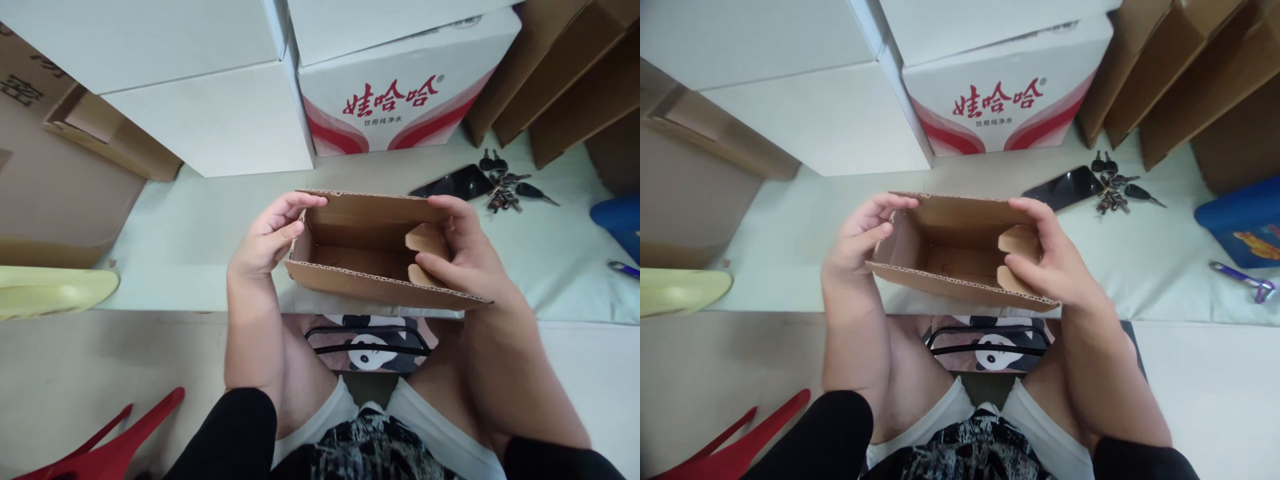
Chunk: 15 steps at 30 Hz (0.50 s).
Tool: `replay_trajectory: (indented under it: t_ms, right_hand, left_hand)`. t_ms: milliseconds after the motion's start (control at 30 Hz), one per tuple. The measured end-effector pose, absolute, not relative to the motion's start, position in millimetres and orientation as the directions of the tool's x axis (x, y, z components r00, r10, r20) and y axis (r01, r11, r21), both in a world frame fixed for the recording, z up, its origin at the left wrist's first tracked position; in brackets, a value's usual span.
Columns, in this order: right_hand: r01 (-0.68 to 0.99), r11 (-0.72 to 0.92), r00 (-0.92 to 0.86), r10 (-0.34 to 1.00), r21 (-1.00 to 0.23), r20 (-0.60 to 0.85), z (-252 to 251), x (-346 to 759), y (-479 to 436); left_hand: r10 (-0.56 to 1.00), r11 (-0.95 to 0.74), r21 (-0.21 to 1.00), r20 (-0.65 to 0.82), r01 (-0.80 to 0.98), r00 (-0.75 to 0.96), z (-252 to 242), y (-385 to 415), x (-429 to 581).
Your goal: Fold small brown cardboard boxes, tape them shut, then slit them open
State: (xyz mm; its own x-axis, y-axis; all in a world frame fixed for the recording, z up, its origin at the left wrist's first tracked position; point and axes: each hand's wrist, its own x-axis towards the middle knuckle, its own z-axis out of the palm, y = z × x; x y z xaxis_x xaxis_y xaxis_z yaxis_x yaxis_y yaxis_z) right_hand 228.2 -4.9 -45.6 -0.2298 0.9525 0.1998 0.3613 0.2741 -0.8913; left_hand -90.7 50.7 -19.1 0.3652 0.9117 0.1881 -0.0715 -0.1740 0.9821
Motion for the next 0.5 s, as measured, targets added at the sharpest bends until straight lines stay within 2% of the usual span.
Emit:
replay_trajectory:
  t_ms: [133, 300, 500]
  right_hand:
    - [0.373, 0.284, -0.298, 0.938, -0.883, 0.176, -44.6, 235.1, -3.2]
    - [0.248, 0.278, -0.443, 0.884, -0.928, 0.146, -42.3, 243.6, -4.5]
    - [0.335, 0.342, -0.496, 0.856, -0.878, 0.144, -41.7, 247.3, -6.0]
  left_hand:
    - [0.932, -0.162, 0.984, 0.176, -0.07, 0.316, -19.6, 53.2, -87.3]
    - [0.933, -0.175, 0.982, 0.187, -0.064, 0.308, -20.9, 57.0, -86.7]
    - [0.932, -0.178, 0.982, 0.189, -0.065, 0.31, -25.8, 57.0, -82.8]
